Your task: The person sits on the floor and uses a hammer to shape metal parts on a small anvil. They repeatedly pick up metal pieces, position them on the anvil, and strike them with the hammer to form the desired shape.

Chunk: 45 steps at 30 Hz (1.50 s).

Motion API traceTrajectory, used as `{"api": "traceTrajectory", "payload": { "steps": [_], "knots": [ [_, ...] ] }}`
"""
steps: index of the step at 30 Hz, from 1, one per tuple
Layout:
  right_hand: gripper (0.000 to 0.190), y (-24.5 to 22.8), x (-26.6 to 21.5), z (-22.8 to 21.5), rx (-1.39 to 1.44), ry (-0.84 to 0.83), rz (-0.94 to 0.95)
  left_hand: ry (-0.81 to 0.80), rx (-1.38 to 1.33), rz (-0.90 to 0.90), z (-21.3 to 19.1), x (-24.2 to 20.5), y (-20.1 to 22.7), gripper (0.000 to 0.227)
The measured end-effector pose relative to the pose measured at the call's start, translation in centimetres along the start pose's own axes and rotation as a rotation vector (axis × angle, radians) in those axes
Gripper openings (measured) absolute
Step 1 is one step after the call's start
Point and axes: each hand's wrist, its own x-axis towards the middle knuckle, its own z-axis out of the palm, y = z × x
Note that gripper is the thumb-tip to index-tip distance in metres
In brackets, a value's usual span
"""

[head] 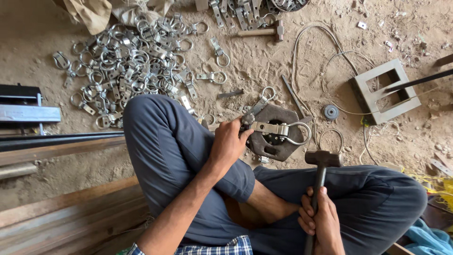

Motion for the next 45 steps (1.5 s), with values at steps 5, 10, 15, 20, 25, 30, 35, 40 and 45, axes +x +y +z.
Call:
{"api": "traceTrajectory", "payload": {
  "steps": [5, 10, 15, 20, 25, 30, 35, 40, 45],
  "knots": [
    [0.038, 0.0, -0.3, 0.3, -0.032, 0.040, 0.014, -0.050, -0.146, -0.101, -0.6, 0.0, 0.8, 0.023],
    [0.037, -0.8, -0.8, 1.4, -0.058, 0.063, 0.029, 0.016, -0.264, -0.013, -0.9, 0.1, 0.8, 0.022],
    [0.037, -1.3, -1.3, 2.0, -0.041, 0.057, 0.034, 0.006, -0.187, -0.027, -0.1, 0.5, 0.8, 0.023],
    [0.040, -1.7, -1.6, 2.6, -0.077, 0.118, 0.067, -0.021, -0.173, -0.036, 0.4, 0.6, 0.2, 0.023],
    [0.047, -1.5, -1.3, 2.3, -0.065, 0.102, 0.064, -0.087, -0.018, 0.028, 1.9, 0.4, -0.4, 0.022],
    [0.049, -0.7, -1.4, 2.8, -0.252, 0.179, 0.019, -0.094, -0.008, 0.082, 2.2, 0.4, -0.2, 0.019],
    [0.043, 0.4, -1.6, 4.6, -0.500, 0.132, -0.147, -0.115, 0.003, 0.079, 2.6, 0.6, -0.1, 0.021],
    [0.038, -3.4, -3.0, 6.5, -0.347, 0.036, -0.123, -0.064, 0.028, 0.122, 1.9, 0.5, 1.0, 0.036],
    [0.024, -3.0, -5.4, 5.1, 0.139, -0.033, -0.699, -0.058, 0.007, 0.116, 2.3, 0.3, 0.4, 0.036]
  ]
}}
